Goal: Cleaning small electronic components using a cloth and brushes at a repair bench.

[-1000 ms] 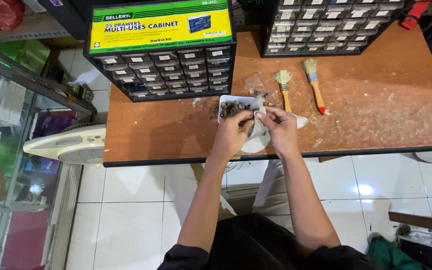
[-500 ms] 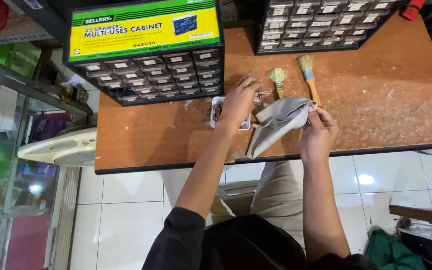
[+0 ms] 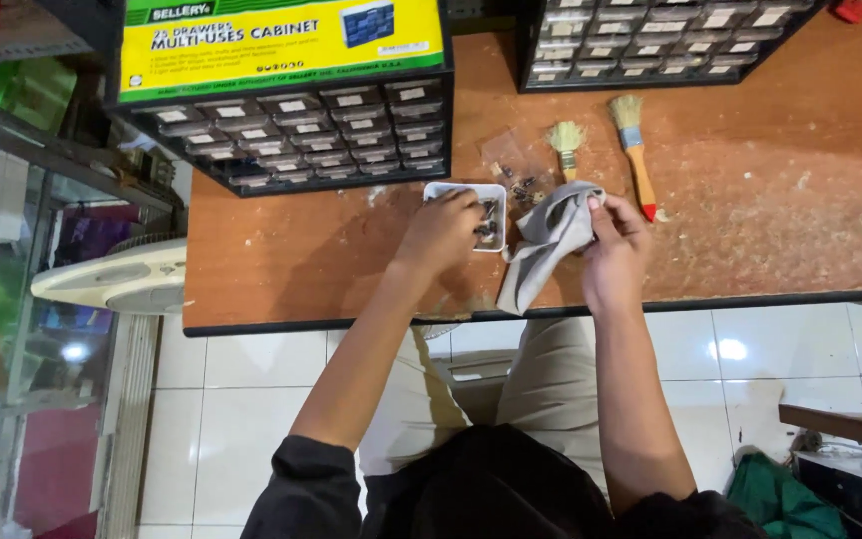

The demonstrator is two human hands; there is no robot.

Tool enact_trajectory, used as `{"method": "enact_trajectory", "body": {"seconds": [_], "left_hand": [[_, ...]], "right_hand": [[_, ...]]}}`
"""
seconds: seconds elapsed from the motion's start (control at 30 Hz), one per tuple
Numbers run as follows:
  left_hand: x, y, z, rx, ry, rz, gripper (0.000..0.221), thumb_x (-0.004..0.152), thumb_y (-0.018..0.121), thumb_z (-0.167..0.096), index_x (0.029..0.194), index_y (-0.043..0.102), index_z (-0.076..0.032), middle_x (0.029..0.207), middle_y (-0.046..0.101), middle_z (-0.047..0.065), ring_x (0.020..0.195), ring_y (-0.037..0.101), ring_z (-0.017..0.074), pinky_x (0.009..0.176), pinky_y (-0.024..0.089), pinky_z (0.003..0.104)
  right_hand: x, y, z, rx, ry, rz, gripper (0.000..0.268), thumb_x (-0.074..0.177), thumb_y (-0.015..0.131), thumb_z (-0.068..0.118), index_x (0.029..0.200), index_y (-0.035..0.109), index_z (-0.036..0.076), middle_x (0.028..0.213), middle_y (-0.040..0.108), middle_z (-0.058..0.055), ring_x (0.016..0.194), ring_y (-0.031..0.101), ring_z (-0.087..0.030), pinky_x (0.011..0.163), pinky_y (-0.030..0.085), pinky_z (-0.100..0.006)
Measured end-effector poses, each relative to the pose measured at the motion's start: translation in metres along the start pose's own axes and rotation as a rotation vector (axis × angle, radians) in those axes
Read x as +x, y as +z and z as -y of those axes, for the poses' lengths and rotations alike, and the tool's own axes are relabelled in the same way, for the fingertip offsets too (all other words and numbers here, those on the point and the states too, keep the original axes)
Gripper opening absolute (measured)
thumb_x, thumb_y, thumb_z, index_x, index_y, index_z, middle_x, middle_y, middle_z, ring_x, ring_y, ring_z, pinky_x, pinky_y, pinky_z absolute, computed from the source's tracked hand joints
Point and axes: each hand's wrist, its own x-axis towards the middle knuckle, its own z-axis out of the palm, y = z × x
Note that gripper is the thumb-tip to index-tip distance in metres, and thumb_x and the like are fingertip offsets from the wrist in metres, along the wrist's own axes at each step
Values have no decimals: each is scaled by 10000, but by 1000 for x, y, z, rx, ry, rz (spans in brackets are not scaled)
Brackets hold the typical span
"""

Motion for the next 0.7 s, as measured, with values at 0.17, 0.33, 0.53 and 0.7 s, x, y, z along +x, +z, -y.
{"method": "enact_trajectory", "body": {"seconds": [0.17, 0.33, 0.53, 0.7], "left_hand": [[11, 10, 10, -172, -101, -14, 131, 837, 725, -223, 962, 714, -185, 953, 689, 7, 985, 699, 274, 836, 592, 440], [-12, -88, -28, -661, -223, -229, 152, 929, 721, -212, 1064, 713, -142, 972, 758, 114, 992, 724, 362, 830, 591, 478], [-5, -71, -28, -832, -304, -275, 211, 960, 727, -296, 1133, 733, -175, 1011, 751, 113, 1004, 733, 325, 830, 604, 413], [1, -83, -44, -1083, -211, -169, 233, 932, 742, -120, 1164, 731, -101, 1066, 752, 146, 1077, 716, 265, 919, 579, 402]], "right_hand": [[-16, 26, 9, -42, -6, 49, 77, 1008, 692, 65, 1050, 741, 23, 808, 586, -8, 713, 678, -80, 589, 570, -182], [-19, 32, 10, -37, -19, 75, 71, 998, 703, 64, 1040, 750, 30, 791, 573, -13, 717, 659, -78, 627, 572, -181], [-13, 33, 14, -43, -64, 127, 85, 991, 730, 82, 1062, 761, 45, 799, 570, -10, 728, 616, -64, 634, 532, -171], [-24, 48, 19, -109, -40, 229, 154, 939, 766, 66, 1090, 763, 39, 815, 609, 5, 727, 589, -47, 636, 511, -165]]}}
